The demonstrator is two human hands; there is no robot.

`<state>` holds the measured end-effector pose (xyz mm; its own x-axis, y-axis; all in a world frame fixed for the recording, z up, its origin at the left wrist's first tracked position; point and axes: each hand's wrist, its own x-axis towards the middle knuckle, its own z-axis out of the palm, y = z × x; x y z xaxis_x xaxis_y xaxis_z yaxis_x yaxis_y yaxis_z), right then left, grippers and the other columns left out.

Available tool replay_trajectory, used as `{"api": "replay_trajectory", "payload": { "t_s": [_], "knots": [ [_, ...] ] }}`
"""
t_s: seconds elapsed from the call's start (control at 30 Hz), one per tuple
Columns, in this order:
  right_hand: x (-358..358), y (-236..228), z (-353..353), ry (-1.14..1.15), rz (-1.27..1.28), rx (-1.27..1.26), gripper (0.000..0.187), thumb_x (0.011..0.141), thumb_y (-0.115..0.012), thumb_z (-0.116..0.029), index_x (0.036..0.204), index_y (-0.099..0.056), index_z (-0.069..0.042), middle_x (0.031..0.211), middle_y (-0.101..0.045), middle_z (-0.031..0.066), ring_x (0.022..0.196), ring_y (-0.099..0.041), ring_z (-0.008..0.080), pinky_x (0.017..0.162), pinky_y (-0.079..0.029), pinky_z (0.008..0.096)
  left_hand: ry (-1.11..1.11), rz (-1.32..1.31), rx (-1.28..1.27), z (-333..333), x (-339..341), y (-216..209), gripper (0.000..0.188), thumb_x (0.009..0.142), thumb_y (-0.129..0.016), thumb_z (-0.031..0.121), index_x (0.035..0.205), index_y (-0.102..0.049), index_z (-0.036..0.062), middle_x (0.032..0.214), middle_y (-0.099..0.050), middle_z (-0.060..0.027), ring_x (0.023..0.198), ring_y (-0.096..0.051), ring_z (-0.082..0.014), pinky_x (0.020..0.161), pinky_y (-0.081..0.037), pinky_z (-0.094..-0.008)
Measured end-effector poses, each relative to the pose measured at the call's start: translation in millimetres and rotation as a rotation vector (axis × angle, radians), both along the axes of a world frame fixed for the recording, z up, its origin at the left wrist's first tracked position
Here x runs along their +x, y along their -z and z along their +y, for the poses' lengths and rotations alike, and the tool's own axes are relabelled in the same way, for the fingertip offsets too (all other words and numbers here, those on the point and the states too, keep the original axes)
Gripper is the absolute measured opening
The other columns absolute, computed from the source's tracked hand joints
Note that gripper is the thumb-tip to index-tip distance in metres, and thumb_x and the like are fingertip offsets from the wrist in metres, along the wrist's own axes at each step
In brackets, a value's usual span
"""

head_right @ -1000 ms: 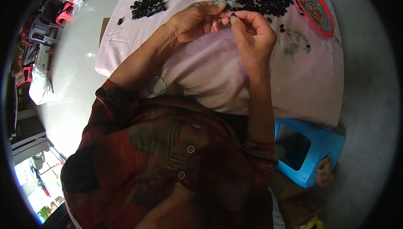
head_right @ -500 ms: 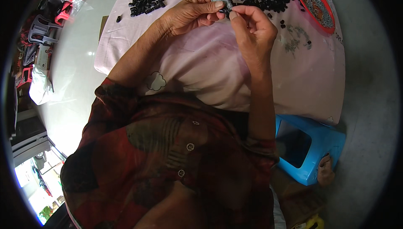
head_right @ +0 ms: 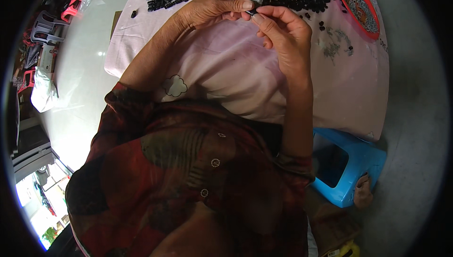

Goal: The person assembles small components by picking black plastic pieces and metal pins from the table, inserting the pins into the plastic pieces by hand, and placing the assembled parts in a pile on the table.

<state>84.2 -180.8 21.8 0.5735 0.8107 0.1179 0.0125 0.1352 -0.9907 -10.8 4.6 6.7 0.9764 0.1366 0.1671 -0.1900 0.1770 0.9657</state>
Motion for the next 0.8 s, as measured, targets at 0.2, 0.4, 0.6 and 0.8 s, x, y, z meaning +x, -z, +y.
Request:
{"api": "replay_trajectory", "payload": {
  "t_s": [0.2, 0.4, 0.6, 0.8],
  "knots": [
    [-6.5, -4.3, 3.0, -0.146, -0.141, 0.088, 0.027, 0.09, -0.068, -0.009, 0.115, -0.064, 0.002, 0.091, -0.067, 0.0016, 0.073, -0.056, 0.0043, 0.062, -0.043, 0.0169, 0.054, 0.063, -0.163, 2.8, 0.0, 7.6, 0.023, 0.086, -0.075, 0.024, 0.092, -0.065, 0.0035, 0.076, -0.069, -0.0047, 0.059, -0.056, -0.0044, 0.053, -0.044, -0.0163],
    [8.2, 21.9, 5.6, 0.052, -0.468, 0.08, 0.03, 0.089, -0.069, -0.006, 0.116, -0.063, 0.005, 0.096, -0.068, 0.0042, 0.081, -0.059, 0.0067, 0.077, -0.049, 0.0206, -0.068, 0.205, -0.291, -18.1, 3.5, 7.9, 0.029, 0.091, -0.069, 0.033, 0.093, -0.064, 0.0047, 0.077, -0.065, -0.0018, 0.061, -0.054, -0.0047, 0.054, -0.043, -0.0166],
    [2.7, 14.8, 2.7, 0.193, -0.77, -0.076, 0.023, 0.087, -0.072, -0.006, 0.108, -0.066, -0.001, 0.083, -0.061, -0.0038, 0.073, -0.055, 0.0024, 0.063, -0.042, 0.0181, -0.007, 0.21, -0.012, -18.3, 0.2, 5.4, 0.029, 0.09, -0.069, 0.036, 0.085, -0.071, 0.0077, 0.069, -0.062, 0.0043, 0.061, -0.052, -0.0025, 0.052, -0.038, -0.0176],
    [4.5, 3.9, 1.1, 0.083, -1.263, -0.096, 0.024, 0.089, -0.063, -0.024, 0.103, -0.059, -0.005, 0.087, -0.062, 0.0126, 0.076, -0.062, 0.0306, 0.064, -0.049, 0.0407, 0.015, 0.274, 0.381, -9.6, -5.4, 0.4, 0.03, 0.087, -0.071, 0.034, 0.088, -0.074, 0.0042, 0.076, -0.068, -0.0025, 0.065, -0.056, -0.007, 0.058, -0.046, -0.0231]
  ]
}}
